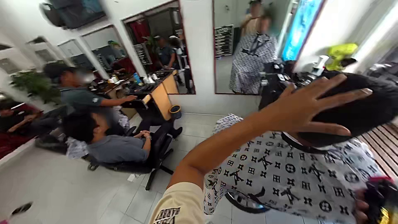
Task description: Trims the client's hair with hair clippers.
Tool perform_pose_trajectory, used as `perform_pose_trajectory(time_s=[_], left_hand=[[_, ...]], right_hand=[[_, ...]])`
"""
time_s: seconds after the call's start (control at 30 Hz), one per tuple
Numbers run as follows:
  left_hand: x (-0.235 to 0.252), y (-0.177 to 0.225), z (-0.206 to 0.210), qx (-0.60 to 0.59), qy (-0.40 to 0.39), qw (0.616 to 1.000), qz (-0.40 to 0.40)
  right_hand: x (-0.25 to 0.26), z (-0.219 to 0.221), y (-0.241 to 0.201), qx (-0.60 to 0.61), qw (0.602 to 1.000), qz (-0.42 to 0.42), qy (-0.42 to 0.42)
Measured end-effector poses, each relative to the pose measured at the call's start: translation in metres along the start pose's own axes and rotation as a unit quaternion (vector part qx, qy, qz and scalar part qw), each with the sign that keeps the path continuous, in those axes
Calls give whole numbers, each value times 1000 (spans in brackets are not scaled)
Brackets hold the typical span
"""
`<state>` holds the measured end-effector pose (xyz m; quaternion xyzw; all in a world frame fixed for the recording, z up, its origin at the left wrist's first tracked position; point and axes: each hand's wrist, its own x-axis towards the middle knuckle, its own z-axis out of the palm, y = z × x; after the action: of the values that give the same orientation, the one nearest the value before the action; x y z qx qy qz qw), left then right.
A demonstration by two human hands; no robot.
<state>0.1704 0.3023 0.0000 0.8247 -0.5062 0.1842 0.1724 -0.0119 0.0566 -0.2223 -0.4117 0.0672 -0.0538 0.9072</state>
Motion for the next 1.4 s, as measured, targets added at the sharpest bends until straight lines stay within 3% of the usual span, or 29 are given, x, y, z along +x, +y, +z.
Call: perform_pose_trajectory(time_s=[0.07,0.17,0.33,0.53,0.7,1.1,1.27,1.4], left_hand=[[0,-21,-3,-37,22,998,47],[18,-38,-9,-91,-8,992,88],[55,-34,-4,-143,-58,981,121],[89,-28,31,-75,-123,975,167],[99,-33,50,-21,-145,980,138],[103,-45,60,12,-154,976,154],[105,-47,61,8,-152,977,153],[105,-48,63,8,-144,978,150]], right_hand=[[-17,26,18,-22,999,2,39],[-27,71,30,-104,986,37,125],[-1,99,26,-170,979,25,114],[46,93,19,-237,968,0,79],[66,85,25,-247,967,5,68],[67,108,26,-181,980,-64,58],[69,117,17,-168,977,-130,34],[70,106,32,-169,980,-88,60]])
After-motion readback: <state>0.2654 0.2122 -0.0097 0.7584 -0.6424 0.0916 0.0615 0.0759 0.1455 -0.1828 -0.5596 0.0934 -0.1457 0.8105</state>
